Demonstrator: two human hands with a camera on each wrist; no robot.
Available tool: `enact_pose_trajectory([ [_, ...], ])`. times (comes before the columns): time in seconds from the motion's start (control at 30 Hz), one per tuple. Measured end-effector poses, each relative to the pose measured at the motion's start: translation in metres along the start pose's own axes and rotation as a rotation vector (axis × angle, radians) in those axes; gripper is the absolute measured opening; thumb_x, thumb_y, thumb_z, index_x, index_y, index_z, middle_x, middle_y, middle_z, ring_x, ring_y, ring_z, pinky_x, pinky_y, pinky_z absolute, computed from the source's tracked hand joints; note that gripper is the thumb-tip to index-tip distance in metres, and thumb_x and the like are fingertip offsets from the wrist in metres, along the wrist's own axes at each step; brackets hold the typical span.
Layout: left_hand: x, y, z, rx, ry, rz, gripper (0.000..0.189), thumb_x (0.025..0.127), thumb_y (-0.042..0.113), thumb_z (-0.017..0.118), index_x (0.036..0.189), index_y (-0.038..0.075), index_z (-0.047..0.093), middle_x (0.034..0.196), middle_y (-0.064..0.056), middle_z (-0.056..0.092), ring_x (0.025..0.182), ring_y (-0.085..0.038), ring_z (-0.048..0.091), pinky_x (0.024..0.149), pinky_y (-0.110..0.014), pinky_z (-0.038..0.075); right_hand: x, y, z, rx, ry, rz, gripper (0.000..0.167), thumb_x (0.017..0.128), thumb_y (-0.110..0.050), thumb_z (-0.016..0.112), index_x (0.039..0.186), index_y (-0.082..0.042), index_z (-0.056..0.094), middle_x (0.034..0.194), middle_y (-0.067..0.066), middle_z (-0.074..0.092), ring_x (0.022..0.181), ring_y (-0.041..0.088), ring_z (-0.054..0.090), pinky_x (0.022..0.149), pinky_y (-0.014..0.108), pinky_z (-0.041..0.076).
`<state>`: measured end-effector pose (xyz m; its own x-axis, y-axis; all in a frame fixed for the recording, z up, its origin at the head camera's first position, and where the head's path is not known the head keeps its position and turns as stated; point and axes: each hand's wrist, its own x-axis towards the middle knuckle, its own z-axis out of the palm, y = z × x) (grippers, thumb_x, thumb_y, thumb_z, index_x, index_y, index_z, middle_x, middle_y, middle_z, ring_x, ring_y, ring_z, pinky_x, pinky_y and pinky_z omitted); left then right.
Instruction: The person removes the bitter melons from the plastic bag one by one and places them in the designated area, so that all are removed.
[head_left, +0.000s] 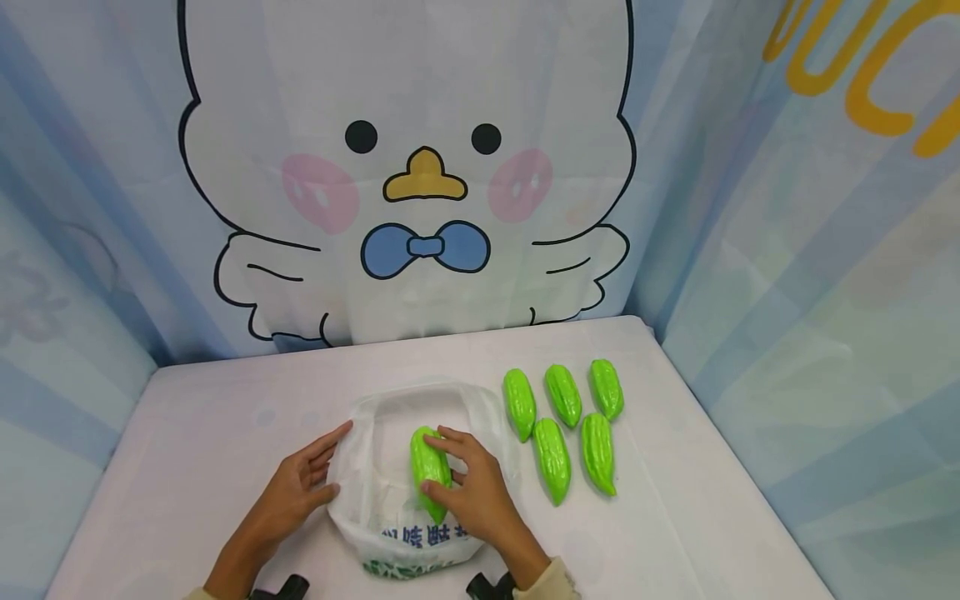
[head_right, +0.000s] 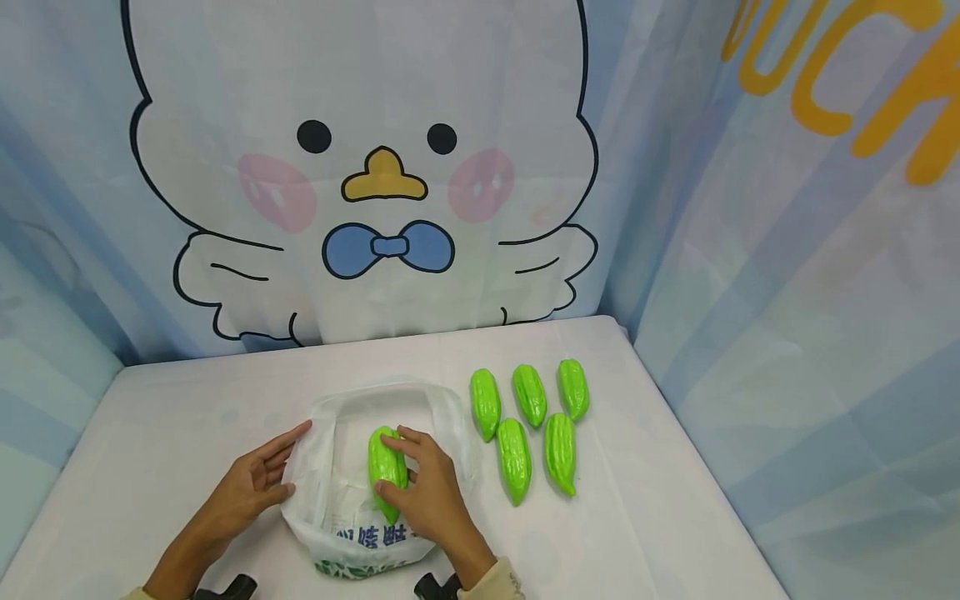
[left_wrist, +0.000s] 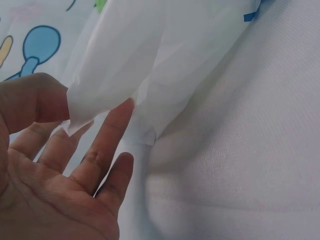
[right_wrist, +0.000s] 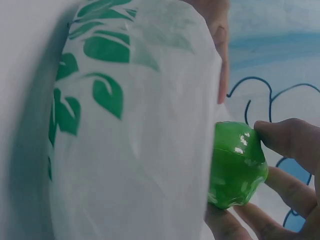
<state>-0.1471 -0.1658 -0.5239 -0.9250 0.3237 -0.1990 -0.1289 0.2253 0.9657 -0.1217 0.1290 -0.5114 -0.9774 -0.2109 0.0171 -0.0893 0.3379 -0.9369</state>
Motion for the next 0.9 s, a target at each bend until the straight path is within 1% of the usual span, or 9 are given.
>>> enact_pose_trajectory([
  [0.2,0.0,0.001,0.0,0.016,0.007,0.0,0.089,0.091,-0.004,0.067,0.168,0.024,0.034,0.175,-0.009,0.031,0.158,-0.036,0.038,0.12,-0.042,0.047,-0.001,-0.002,-0.01,0.018,0.021,-0.014,0.062,0.09,-0.014,0.084,0.148,-0.021,0.065,0.164,0.012,0.047,0.149,0.036,0.051,0.104,0.047,0.059],
  [0.5,0.0,0.0,0.0,0.003,0.003,0.004,0.088,0.091,-0.006,0.066,0.168,0.024,0.034,0.175,-0.009,0.03,0.158,-0.037,0.037,0.118,-0.039,0.049,-0.003,0.002,-0.028,0.002,0.065,-0.037,0.061,0.09,-0.015,0.084,0.148,-0.022,0.065,0.165,0.011,0.046,0.15,0.037,0.049,0.105,0.051,0.058],
  [0.63,0.0,0.0,0.0,0.005,0.006,0.002,0.089,0.091,-0.007,0.066,0.168,0.023,0.034,0.175,-0.009,0.03,0.158,-0.037,0.037,0.118,-0.039,0.05,-0.004,0.004,-0.037,-0.016,0.093,-0.033,0.061,0.09,-0.016,0.084,0.147,-0.023,0.066,0.165,0.01,0.047,0.151,0.037,0.048,0.105,0.053,0.058],
  [0.73,0.0,0.001,0.0,0.011,0.006,0.003,0.089,0.091,-0.006,0.067,0.168,0.023,0.034,0.175,-0.009,0.029,0.159,-0.037,0.037,0.119,-0.039,0.049,-0.004,0.006,-0.042,-0.023,0.117,-0.037,0.06,0.089,-0.016,0.085,0.146,-0.023,0.067,0.165,0.012,0.048,0.151,0.04,0.047,0.105,0.054,0.058],
  [0.9,-0.001,0.0,0.0,0.013,0.0,0.015,0.088,0.092,-0.004,0.068,0.168,0.024,0.034,0.175,-0.008,0.029,0.159,-0.036,0.036,0.119,-0.039,0.048,-0.005,0.008,-0.053,-0.01,0.162,-0.04,0.06,0.088,-0.012,0.086,0.144,-0.021,0.068,0.163,0.012,0.049,0.151,0.04,0.048,0.105,0.053,0.057],
])
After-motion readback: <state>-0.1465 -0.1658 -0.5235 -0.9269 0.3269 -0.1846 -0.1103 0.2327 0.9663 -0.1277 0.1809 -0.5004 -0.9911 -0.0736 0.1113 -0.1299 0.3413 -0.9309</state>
